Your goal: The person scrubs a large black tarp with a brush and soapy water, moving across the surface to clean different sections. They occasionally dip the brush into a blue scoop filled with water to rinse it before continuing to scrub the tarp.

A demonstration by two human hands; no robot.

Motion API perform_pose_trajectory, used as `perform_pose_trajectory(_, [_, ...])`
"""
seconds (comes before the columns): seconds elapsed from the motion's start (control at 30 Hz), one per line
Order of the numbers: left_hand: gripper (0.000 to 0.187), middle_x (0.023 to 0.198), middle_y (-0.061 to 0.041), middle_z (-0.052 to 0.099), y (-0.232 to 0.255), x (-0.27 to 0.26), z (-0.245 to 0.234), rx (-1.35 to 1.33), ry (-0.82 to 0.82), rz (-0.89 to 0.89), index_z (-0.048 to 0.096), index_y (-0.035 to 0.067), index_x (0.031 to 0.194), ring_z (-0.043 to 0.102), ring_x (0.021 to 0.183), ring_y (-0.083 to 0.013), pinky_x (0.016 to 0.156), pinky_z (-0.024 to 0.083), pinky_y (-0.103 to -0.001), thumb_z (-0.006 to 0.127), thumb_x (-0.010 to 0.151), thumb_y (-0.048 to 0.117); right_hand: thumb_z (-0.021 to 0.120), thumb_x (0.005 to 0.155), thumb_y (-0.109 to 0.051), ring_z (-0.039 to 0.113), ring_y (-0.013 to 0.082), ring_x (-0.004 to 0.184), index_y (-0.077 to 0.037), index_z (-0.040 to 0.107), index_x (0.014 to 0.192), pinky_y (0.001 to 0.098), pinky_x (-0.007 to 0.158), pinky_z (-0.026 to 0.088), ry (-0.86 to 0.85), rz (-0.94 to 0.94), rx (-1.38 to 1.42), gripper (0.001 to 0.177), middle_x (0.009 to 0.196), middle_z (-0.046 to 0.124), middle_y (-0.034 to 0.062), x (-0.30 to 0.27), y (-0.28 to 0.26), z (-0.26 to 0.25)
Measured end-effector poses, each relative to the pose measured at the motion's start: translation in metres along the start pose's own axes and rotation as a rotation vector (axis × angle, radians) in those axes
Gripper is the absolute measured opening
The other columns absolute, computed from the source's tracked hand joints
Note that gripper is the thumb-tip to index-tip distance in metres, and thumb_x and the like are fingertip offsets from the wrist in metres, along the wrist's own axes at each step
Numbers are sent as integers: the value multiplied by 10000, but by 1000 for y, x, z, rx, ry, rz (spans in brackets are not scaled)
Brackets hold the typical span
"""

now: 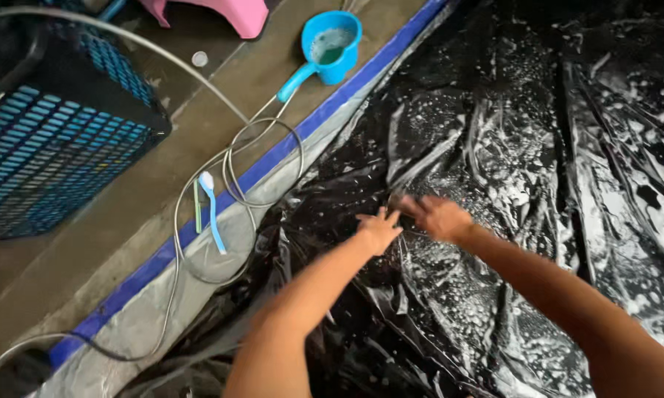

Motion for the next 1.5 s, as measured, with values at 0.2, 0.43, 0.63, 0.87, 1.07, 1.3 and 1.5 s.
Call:
perform_pose_trajectory(0.2, [808,1850,46,146,-56,-25,17,186,82,275,478,257,1663,439,1527,-405,1106,444,-843,780,927,401,527,1054,-379,699,333,859,-103,460,1672,446,671,606,2,312,26,680,1014,616,136,3,25,15])
perform_pose_trajectory(0.43, [811,1696,-194,410,-91,-30,16,207,497,417,381,133,1685,467,1463,-376,1150,398,-755,667,1002,463,594,1015,-303,671,370,856,-170,429,1721,482,706,600,45,444,26,737,994,588,140,18,20,41])
perform_pose_trajectory(0.63, [932,1733,-240,334,-127,-24,4,2,446,213,433,65,1634,312,1612,-420,1181,346,-818,666,945,647,665,960,-313,645,418,910,-153,485,1700,516,693,562,52,546,-82,778,987,590,181,54,45,54])
perform_pose_trajectory(0.87, [814,1644,-198,459,-155,-28,-33,-214,554,48,465,49,1604,388,1558,-372,1148,415,-712,679,968,510,615,988,-378,689,313,933,-218,510,1660,440,716,595,22,335,-1,699,1054,642,98,124,0,76])
perform_pose_trajectory(1.07, [716,1526,-176,543,-203,-35,-62,-360,674,-44,496,60,1540,516,1427,-379,1077,510,-615,636,996,505,672,873,-457,649,315,1033,-288,507,1596,466,755,577,-31,560,42,760,1178,598,66,155,7,87])
perform_pose_trajectory(1.3, [523,1323,-136,593,-243,-66,-121,-342,1050,-144,621,75,1354,567,1295,-370,1045,517,-545,725,942,380,738,865,-467,597,320,1210,-240,552,1385,500,910,560,45,842,314,598,1353,524,52,211,44,71])
perform_pose_trajectory(1.5, [788,1753,-238,292,-275,-75,-153,-422,1036,-306,478,12,1586,265,1630,-396,1202,388,-722,762,940,362,729,952,-455,639,378,1130,-179,628,1295,536,866,595,135,939,357,452,1201,563,88,238,72,55])
Point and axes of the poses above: each hand's wrist, its own x-axis towards the middle knuckle, its own z-axis out of the palm, y = z × x, the point moved 8 cm from there along x, towards the middle knuckle
